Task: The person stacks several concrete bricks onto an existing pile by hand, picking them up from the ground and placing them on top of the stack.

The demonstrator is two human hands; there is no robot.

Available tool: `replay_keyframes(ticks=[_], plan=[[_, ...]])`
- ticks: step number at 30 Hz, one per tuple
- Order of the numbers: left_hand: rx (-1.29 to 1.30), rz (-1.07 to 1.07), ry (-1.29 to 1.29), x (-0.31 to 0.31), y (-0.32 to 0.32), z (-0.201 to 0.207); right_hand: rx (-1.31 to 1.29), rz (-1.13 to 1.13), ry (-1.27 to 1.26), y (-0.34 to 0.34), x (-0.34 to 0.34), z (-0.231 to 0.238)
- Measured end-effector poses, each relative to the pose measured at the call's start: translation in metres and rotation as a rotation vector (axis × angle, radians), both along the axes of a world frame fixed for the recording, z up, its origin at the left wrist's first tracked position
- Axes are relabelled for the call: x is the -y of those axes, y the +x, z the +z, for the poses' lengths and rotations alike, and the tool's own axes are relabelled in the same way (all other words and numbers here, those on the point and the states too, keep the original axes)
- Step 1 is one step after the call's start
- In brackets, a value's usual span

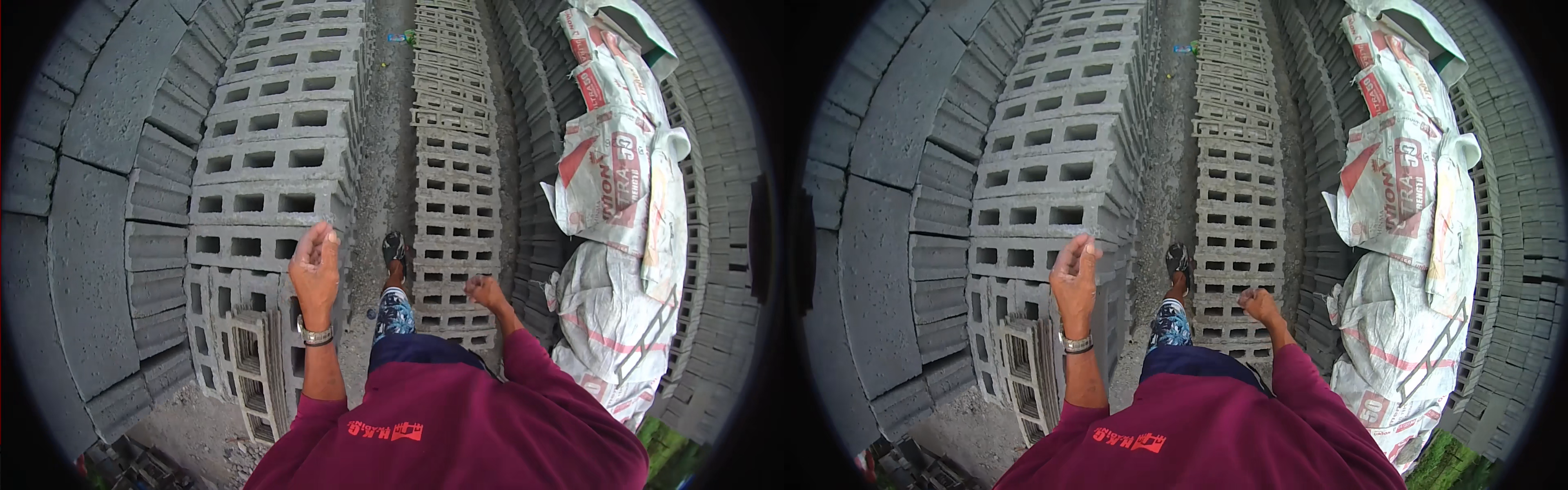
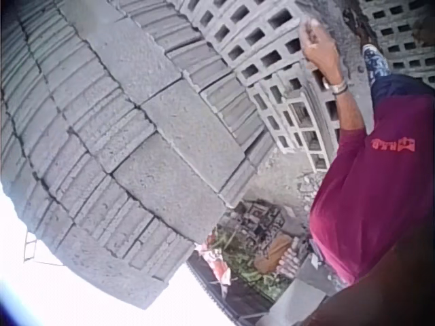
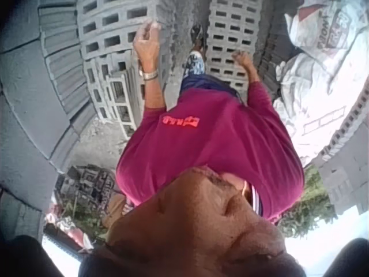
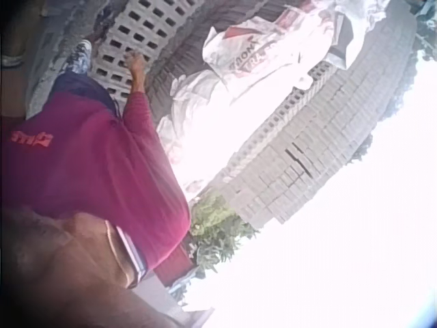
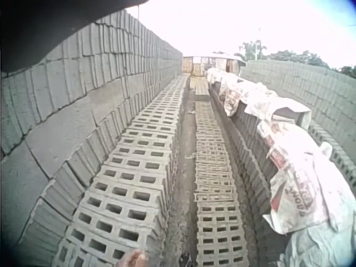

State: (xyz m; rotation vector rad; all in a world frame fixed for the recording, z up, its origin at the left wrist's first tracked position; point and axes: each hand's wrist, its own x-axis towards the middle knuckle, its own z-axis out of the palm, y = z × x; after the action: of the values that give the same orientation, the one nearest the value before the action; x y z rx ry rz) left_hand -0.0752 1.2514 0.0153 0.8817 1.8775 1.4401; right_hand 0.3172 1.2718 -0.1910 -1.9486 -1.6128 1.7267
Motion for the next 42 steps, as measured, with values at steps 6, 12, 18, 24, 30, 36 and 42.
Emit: replay_keyframes(ticks=[6,12,18,24,30,36,42], plan=[[0.125,-0.106,-0.038,-0.094,-0.008,-0.007,0.098,0.041,0.111,-0.025,-0.095,0.062],[0.222,-0.229,-0.032,-0.142,-0.012,0.003,0.127,-0.200,0.086,-0.025,-0.143,0.113],[0.249,-0.225,-0.203,-0.128,-0.003,-0.009,0.042,-0.187,0.142,-0.047,-0.201,0.133],[0.210,-0.160,-0.383,-0.085,0.013,-0.034,-0.220,-0.208,0.208,-0.093,-0.287,0.174],[0.135,-0.264,-0.464,-0.148,0.049,-0.045,-0.276,-0.108,0.280,-0.097,-0.423,0.187],[0.105,-0.329,-0.517,-0.291,0.098,-0.063,-0.438,-0.225,0.361,-0.091,-0.579,0.138],[0.096,-0.421,-0.673,-0.437,0.138,-0.126,-0.522,-0.603,0.120,-0.059,-0.658,0.021]])
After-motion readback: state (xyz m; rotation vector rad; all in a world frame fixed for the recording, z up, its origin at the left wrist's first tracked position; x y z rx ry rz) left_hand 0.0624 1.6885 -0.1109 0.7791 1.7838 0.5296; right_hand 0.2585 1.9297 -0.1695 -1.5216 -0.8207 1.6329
